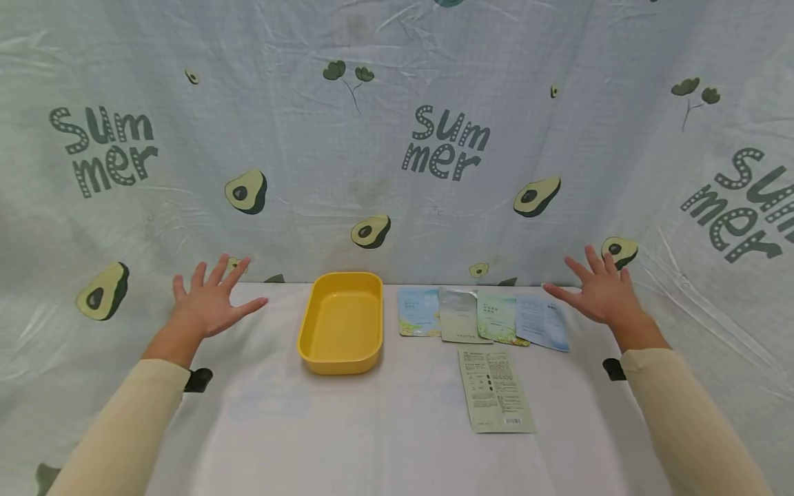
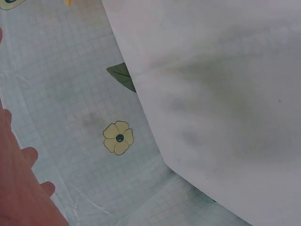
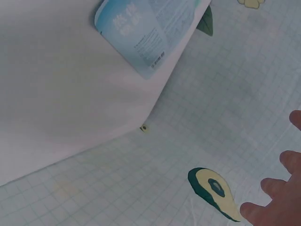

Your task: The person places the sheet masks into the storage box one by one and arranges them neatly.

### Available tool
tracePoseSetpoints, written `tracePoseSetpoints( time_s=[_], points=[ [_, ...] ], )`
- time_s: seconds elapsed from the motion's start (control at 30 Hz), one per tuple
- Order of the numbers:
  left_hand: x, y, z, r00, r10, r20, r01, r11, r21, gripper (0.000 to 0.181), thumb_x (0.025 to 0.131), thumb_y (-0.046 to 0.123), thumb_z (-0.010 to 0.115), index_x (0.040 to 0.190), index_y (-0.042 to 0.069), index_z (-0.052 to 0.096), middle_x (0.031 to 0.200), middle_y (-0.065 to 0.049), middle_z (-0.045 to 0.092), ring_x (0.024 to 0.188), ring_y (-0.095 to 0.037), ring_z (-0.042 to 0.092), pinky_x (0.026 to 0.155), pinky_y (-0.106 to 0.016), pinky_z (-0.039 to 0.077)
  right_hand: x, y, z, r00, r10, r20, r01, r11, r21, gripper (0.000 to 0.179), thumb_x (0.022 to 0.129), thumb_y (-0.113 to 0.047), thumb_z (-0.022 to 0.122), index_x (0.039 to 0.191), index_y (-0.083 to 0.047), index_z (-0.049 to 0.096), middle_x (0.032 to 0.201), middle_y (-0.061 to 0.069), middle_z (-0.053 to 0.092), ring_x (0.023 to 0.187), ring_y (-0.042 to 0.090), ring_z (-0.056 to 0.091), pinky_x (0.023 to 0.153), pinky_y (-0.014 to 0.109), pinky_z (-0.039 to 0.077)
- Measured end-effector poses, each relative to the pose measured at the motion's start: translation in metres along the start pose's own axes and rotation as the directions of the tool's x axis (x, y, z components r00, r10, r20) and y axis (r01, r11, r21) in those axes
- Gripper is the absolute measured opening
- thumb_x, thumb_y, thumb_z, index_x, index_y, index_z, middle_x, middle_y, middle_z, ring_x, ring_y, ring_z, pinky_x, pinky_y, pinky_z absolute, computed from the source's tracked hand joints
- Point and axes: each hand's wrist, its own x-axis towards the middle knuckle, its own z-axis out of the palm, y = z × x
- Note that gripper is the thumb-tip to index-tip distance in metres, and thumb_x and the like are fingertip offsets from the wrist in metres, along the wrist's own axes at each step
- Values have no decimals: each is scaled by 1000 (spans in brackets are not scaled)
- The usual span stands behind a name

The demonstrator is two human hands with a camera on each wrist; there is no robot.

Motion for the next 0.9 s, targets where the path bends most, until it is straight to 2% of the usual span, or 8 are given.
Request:
tracePoseSetpoints(
  time_s=[0.47,0.67,0.9],
  points=[
    [-2,6,11,999,-6,-36,7,1000,30,107,86,88,37,166,28,-2,171,-22,-1,149,-61,0,113,-81,-9,-7,-9,12,997,-26,-76,28,999,17,100,90,-77,50,159,-7,34,168,31,3,149,63,5,114,80,7],
    [-6,10,13,999,-5,-43,6,1000,31,107,87,87,37,166,28,-1,171,-23,-2,149,-61,0,114,-81,-9,-10,-13,19,997,-34,-74,36,999,35,99,90,-76,51,159,-6,34,167,32,6,149,64,6,115,80,7],
    [-8,15,18,998,-13,-62,14,1000,16,107,87,84,45,166,26,2,171,-23,1,149,-62,2,114,-81,-7,-18,-16,27,994,-52,-94,57,997,54,97,90,-73,55,157,-4,37,166,34,12,147,66,10,114,80,11]
  ],
)
